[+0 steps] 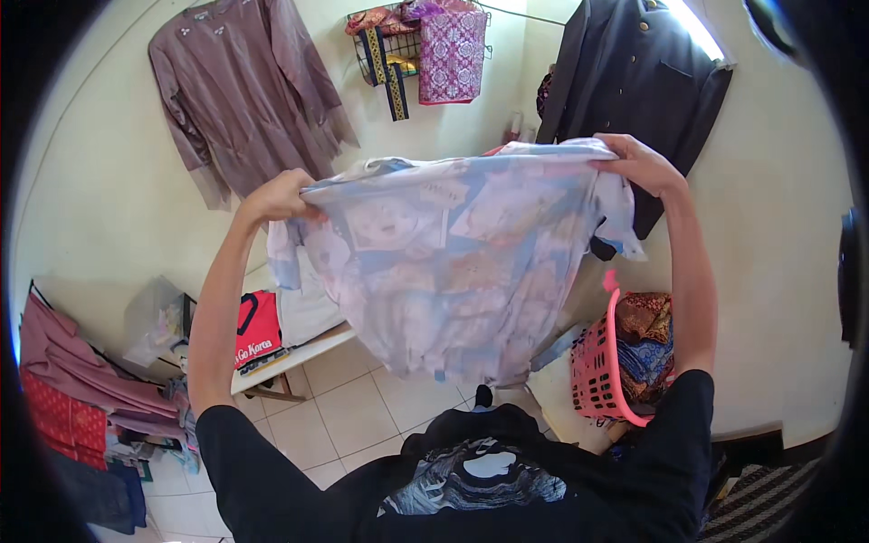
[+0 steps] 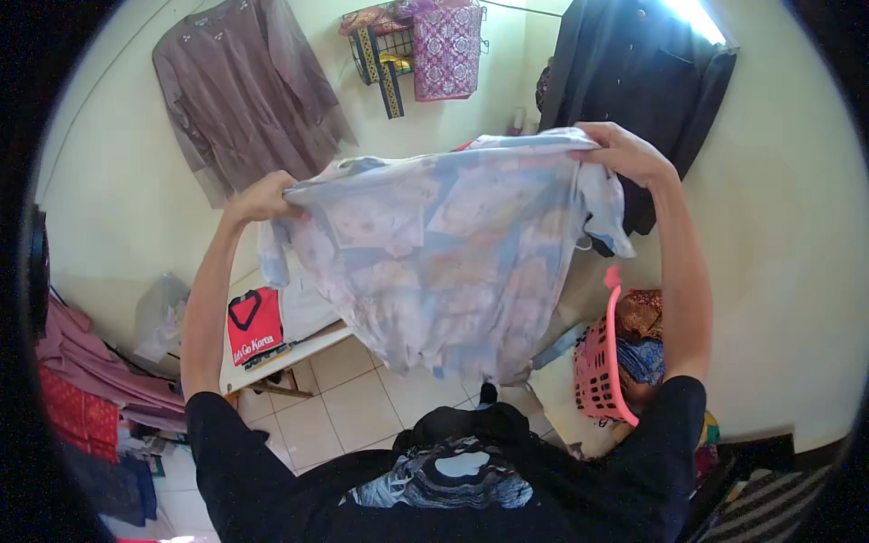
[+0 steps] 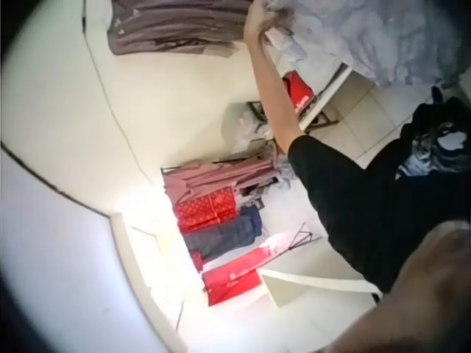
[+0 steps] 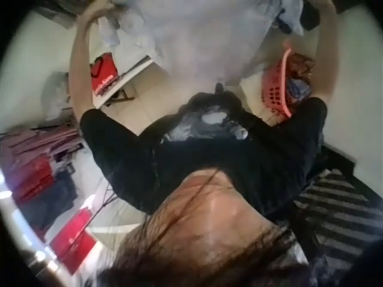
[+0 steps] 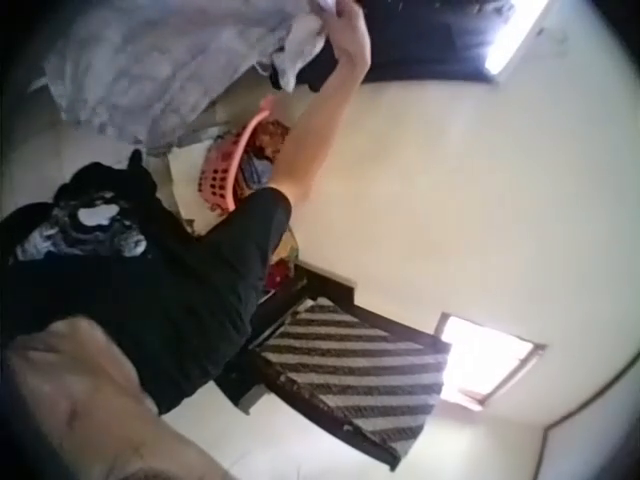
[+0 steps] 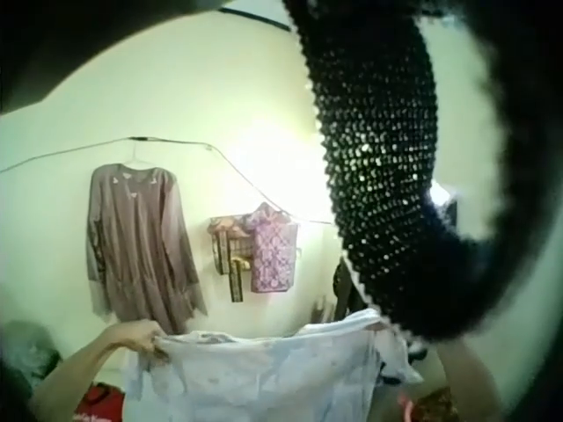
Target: The recorder is ironing a small light blue fabric on a table.
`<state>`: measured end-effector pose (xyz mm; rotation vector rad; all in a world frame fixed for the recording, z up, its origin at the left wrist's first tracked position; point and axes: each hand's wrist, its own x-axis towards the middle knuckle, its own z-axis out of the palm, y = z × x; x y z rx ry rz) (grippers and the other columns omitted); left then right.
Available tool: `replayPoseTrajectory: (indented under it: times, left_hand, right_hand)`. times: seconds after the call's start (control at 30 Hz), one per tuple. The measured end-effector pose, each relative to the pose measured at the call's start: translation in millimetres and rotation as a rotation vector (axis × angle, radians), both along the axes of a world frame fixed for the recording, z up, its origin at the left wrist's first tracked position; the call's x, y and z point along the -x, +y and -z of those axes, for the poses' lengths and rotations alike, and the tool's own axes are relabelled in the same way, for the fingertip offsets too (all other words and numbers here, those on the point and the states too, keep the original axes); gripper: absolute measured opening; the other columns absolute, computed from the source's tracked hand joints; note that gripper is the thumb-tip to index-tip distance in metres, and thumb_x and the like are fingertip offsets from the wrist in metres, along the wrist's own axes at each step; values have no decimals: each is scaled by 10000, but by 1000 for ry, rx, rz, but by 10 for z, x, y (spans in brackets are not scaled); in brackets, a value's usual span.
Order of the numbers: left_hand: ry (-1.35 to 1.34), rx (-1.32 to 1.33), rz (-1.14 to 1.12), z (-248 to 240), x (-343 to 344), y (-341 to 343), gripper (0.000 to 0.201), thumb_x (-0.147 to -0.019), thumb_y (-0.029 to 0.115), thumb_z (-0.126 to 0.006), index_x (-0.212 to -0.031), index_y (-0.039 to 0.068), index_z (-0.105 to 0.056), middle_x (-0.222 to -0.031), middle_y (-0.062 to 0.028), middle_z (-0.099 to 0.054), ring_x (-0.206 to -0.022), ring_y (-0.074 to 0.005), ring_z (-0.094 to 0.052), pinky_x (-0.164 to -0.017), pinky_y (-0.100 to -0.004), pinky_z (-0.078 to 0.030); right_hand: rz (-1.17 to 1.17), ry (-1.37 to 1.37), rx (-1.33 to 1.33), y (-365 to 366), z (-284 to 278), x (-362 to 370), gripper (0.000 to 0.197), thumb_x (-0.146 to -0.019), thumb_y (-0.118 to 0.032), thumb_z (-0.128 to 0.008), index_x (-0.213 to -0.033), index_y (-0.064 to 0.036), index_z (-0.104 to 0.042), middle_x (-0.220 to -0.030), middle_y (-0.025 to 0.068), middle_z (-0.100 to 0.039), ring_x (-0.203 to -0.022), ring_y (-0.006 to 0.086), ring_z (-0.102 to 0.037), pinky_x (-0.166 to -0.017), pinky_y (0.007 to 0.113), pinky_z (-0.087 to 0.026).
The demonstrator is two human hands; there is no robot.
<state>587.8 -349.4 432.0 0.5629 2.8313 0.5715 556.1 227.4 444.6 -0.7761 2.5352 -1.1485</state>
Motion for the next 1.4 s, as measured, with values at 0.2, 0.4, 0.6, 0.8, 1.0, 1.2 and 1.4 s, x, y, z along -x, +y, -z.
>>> replayPoseTrajectory:
  times: [0.2,0.4,0.6,0.8,1.0,1.2,1.4]
  left_hand:
    - [-103,-899,-203,414,345,-27,361,-959,146,-630,-1294,12,-611,-1195,-5,-669,-996,-96,-620,-908,-263,-485]
    - [-114,-254,10,17,310,266,390,-807,102,-772,-1168,16,-654,-1064,10,-669,-972,-91,-585,-862,-253,-471]
    - [118,-306,-118,0,579,-28,371,-806,49,-755,-1161,40,-650,-915,44,-638,-815,-83,-559,-741,-244,-454]
    - [246,-791,-162,251,1008,2,493,-854,-80,-525,-1336,21,-544,-1163,-1,-618,-1121,-113,-571,-937,-252,-445]
    - [347,-696,-358,732,1756,5,207,-887,-19,-609,-1084,37,-634,-990,11,-624,-936,-88,-547,-848,-249,-435]
    - [310,-714,-528,1541,2706,-144,225,-856,-23,-623,-1072,37,-644,-947,-6,-635,-878,-110,-576,-783,-265,-466]
    - [425,-555,-625,2640,3659,-395,248,-783,18,-663,-1030,0,-650,-943,-118,-713,-919,-235,-675,-821,-354,-504]
  right_hand:
    - [328,-137,440,-123,398,175,560,-932,-230,-703,-1420,-35,-508,-1246,38,-625,-1095,124,-563,-957,270,-464]
    - [63,22,-437,114,295,436,598,-701,-275,-893,-1199,-25,-677,-996,71,-711,-929,138,-616,-841,293,-486]
    - [23,137,-9,299,308,821,504,-816,-91,-803,-1278,4,-625,-1084,-6,-677,-1021,82,-568,-942,254,-452]
    - [127,236,176,232,375,1406,364,-843,-59,-737,-1186,3,-633,-1009,-6,-624,-956,96,-546,-884,231,-433]
    - [169,331,146,66,775,2411,276,-835,-24,-715,-1098,-3,-637,-905,9,-611,-880,100,-533,-816,253,-439]
    - [352,477,71,-147,1464,3423,369,-739,-43,-759,-1096,-3,-672,-1006,178,-716,-907,274,-695,-822,373,-519]
    - [415,432,-15,-411,2326,4226,354,-710,-31,-747,-1054,-37,-662,-984,224,-687,-989,400,-659,-842,426,-511]
